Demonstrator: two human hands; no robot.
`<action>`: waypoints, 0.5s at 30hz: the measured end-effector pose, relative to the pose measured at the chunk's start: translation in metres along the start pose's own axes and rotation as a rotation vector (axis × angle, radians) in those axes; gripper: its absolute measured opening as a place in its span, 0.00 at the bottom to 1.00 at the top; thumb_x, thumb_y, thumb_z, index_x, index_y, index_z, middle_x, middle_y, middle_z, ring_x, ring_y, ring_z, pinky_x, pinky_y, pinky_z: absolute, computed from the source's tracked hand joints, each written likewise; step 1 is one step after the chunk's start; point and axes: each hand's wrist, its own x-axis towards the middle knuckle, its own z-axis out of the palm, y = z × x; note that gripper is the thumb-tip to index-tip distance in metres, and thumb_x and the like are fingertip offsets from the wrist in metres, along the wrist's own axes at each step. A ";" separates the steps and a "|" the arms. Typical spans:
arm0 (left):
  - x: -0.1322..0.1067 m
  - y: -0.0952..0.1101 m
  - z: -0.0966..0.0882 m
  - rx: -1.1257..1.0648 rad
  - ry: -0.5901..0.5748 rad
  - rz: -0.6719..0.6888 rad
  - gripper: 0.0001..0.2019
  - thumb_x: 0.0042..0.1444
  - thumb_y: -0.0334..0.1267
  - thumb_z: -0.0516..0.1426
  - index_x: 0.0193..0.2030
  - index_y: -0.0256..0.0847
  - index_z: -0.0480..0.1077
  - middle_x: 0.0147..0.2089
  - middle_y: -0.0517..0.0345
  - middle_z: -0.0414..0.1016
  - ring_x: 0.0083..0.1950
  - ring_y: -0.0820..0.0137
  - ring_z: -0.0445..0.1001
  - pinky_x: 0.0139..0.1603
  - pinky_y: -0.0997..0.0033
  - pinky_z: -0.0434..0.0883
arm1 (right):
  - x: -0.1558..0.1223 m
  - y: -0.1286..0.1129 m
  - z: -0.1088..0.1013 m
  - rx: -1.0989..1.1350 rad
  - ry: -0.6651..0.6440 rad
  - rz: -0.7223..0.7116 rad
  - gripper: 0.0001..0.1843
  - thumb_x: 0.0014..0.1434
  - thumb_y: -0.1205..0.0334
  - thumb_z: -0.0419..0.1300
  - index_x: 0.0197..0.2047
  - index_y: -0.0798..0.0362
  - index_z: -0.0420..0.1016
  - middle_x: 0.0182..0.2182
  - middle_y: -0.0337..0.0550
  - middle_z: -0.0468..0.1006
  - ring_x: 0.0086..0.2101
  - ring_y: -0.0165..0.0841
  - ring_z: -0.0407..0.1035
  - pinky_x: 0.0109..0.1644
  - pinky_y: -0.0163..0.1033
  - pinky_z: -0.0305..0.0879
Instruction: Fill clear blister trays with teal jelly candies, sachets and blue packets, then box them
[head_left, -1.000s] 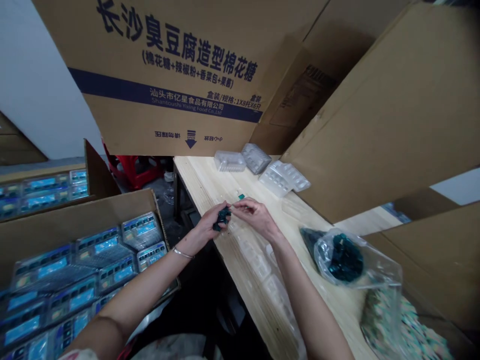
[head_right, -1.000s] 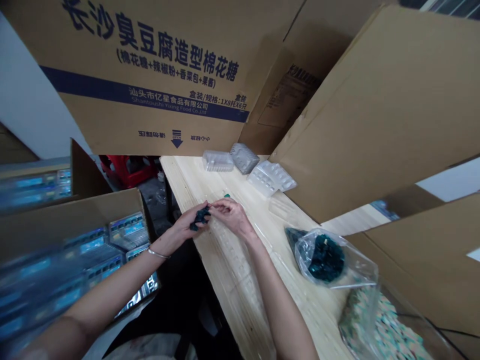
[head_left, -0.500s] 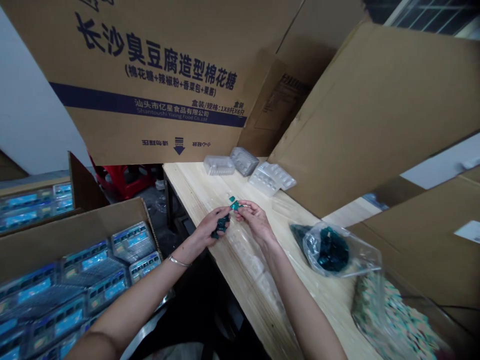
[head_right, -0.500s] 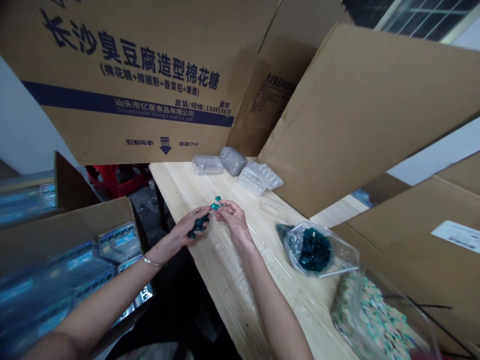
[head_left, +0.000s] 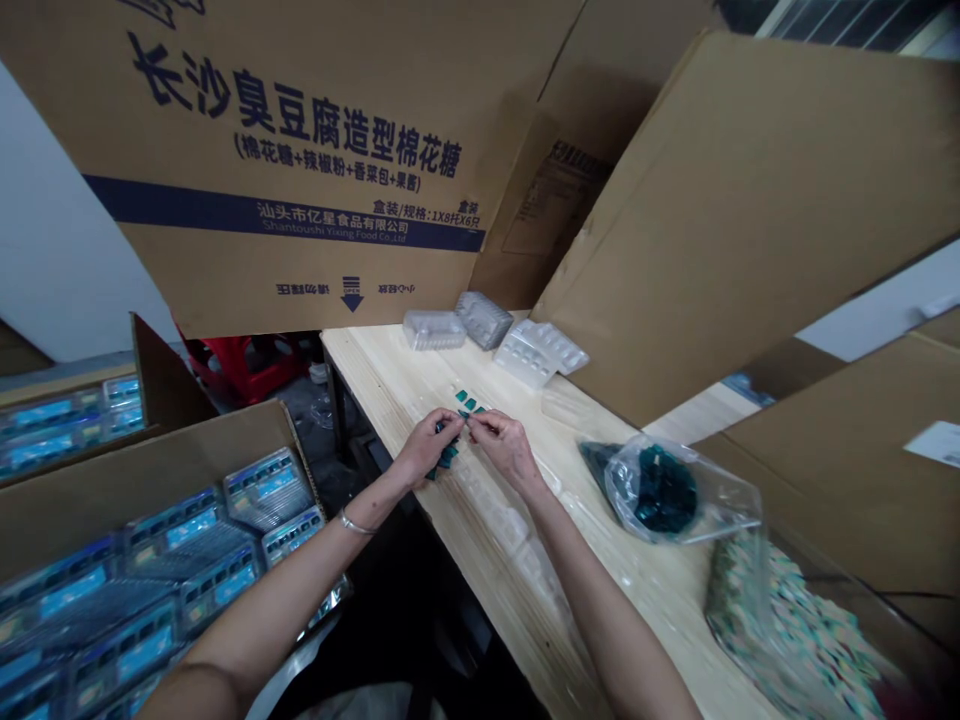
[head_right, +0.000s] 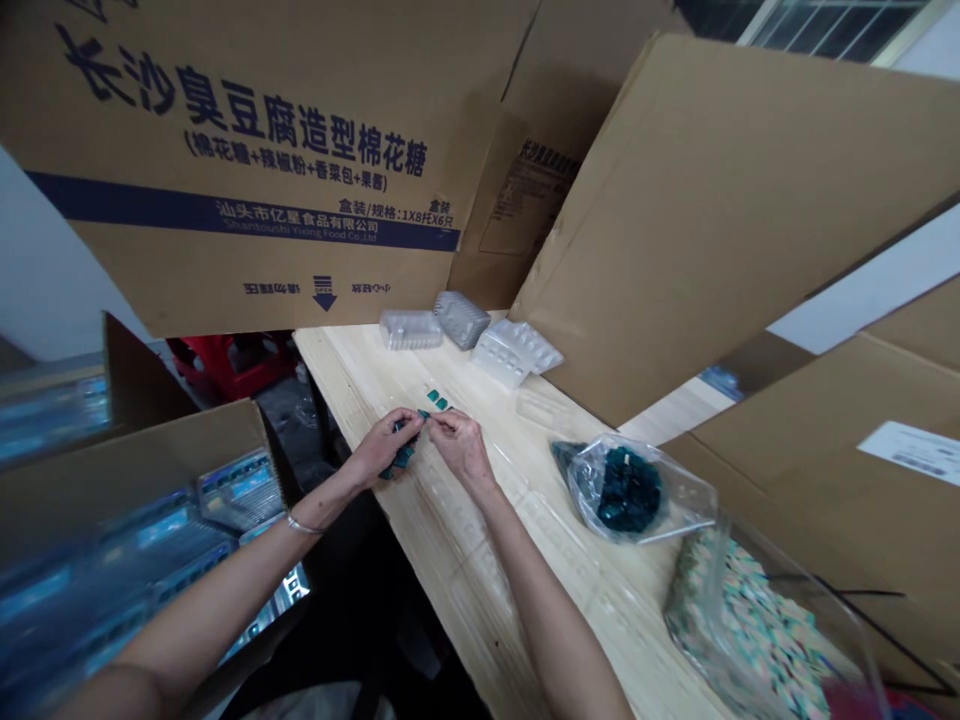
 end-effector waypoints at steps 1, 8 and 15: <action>0.000 -0.001 0.000 0.017 -0.004 0.008 0.10 0.51 0.44 0.59 0.31 0.38 0.69 0.27 0.63 0.67 0.29 0.77 0.63 0.31 0.78 0.61 | -0.001 0.001 0.000 -0.029 -0.014 -0.014 0.10 0.54 0.61 0.57 0.25 0.52 0.77 0.25 0.43 0.75 0.27 0.32 0.69 0.33 0.36 0.65; -0.001 -0.004 0.000 0.111 -0.027 0.003 0.11 0.52 0.45 0.57 0.30 0.39 0.67 0.25 0.64 0.64 0.27 0.76 0.60 0.28 0.77 0.58 | -0.009 0.001 0.008 -0.274 0.043 -0.235 0.12 0.58 0.66 0.53 0.30 0.55 0.77 0.29 0.45 0.75 0.31 0.31 0.69 0.36 0.35 0.64; -0.001 -0.006 -0.003 0.150 -0.044 -0.023 0.09 0.53 0.43 0.56 0.32 0.40 0.66 0.25 0.65 0.63 0.26 0.77 0.61 0.27 0.79 0.59 | -0.007 0.010 0.014 -0.267 0.194 -0.166 0.11 0.55 0.69 0.53 0.28 0.55 0.76 0.25 0.43 0.75 0.27 0.31 0.69 0.32 0.34 0.65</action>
